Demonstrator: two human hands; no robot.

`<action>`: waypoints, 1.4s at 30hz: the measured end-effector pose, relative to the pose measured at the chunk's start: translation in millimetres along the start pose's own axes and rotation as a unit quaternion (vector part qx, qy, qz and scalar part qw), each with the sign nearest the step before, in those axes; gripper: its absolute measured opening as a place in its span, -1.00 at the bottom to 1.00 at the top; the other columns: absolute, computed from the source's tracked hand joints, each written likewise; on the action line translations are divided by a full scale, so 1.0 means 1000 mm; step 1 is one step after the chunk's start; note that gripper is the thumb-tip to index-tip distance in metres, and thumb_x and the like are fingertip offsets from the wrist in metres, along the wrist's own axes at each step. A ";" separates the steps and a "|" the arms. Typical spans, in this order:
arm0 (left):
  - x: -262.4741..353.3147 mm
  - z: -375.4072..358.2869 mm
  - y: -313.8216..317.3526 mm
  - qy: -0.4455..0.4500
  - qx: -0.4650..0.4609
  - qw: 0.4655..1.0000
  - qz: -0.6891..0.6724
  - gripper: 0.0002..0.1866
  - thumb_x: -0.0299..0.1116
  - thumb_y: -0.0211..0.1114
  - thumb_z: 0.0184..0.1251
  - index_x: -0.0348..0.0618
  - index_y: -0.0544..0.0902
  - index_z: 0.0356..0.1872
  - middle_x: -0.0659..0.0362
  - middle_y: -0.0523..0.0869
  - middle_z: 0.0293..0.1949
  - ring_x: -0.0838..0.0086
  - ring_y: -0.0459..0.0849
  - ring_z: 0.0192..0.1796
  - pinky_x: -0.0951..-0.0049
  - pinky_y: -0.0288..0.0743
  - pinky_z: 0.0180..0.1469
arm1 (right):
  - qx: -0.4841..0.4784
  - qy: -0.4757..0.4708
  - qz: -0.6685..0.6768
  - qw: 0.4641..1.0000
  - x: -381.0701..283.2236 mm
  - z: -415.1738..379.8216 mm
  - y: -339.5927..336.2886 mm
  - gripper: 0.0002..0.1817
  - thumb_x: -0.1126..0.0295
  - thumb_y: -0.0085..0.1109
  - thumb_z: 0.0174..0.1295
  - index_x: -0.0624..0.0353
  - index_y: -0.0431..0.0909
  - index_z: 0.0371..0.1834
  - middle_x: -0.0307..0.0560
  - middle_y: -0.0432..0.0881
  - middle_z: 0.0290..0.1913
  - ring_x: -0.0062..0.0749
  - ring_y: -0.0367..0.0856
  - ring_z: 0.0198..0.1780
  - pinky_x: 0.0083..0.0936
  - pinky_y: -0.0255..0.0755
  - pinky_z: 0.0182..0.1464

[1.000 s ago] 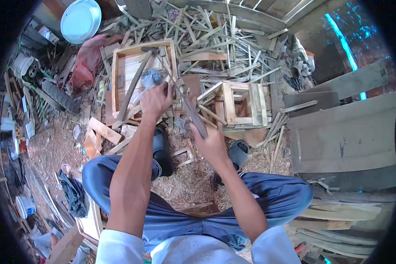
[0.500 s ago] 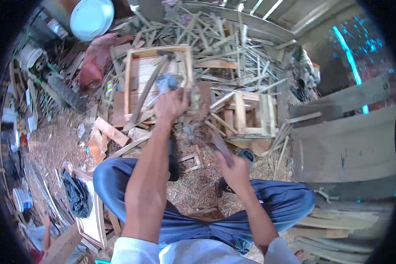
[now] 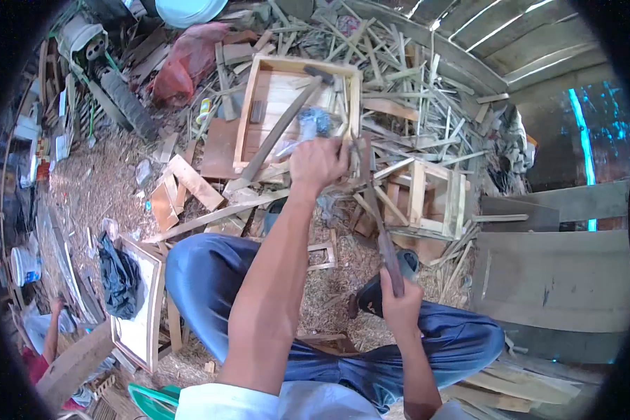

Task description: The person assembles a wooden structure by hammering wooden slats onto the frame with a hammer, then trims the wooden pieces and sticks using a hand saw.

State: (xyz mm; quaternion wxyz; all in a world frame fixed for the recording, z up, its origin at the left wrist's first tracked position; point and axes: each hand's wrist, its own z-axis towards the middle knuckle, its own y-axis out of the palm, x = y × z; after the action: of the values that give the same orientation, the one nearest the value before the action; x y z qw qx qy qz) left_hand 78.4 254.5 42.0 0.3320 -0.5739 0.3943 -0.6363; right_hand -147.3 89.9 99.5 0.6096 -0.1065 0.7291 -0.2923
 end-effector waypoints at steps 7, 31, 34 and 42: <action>0.002 0.002 0.001 0.001 0.015 1.000 -0.027 -0.59 0.04 0.07 0.32 -0.02 0.72 -0.42 -0.11 0.69 -0.50 -0.02 0.70 -0.39 0.04 0.57 -0.32 | -0.047 -0.009 -0.050 0.998 -0.036 0.086 0.029 -0.59 0.20 0.17 0.31 0.38 0.57 -0.52 0.05 0.40 -0.73 -0.45 0.43 -0.66 -0.35 0.30 -0.53; 0.006 0.000 0.002 0.000 0.023 0.999 0.024 -0.61 0.03 0.06 0.34 -0.02 0.73 -0.29 -0.12 0.68 -0.51 -0.01 0.69 -0.41 0.05 0.53 -0.33 | -0.005 -0.002 -0.018 1.000 -0.006 0.080 0.051 -0.63 0.20 0.21 0.25 0.38 0.63 -0.45 0.28 0.53 -0.60 0.11 0.63 -0.50 -0.21 0.43 -0.44; 0.006 0.001 -0.003 0.009 0.008 1.000 0.020 -0.60 0.03 0.06 0.34 -0.03 0.72 -0.31 -0.12 0.68 -0.50 -0.04 0.68 -0.39 0.03 0.52 -0.32 | -0.013 -0.035 -0.044 0.998 -0.016 0.087 0.048 -0.61 0.18 0.17 0.27 0.38 0.63 -0.45 0.30 0.52 -0.59 0.19 0.59 -0.49 -0.19 0.42 -0.44; 0.004 -0.001 0.001 -0.005 0.011 1.000 0.020 -0.58 0.05 0.03 0.36 -0.02 0.72 -0.36 -0.13 0.67 -0.54 -0.04 0.68 -0.44 0.02 0.54 -0.37 | -0.014 0.015 -0.009 1.000 0.007 0.034 0.024 -0.67 0.26 0.21 0.29 0.38 0.61 -0.44 0.01 0.45 -0.73 -0.66 0.46 -0.59 -0.41 0.34 -0.52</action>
State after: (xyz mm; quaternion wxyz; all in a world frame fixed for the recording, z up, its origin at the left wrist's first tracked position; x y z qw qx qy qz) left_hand 77.2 250.7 43.0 0.3532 -0.5652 0.3972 -0.6309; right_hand -111.4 95.1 77.5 0.5941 -0.1174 0.7413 -0.2894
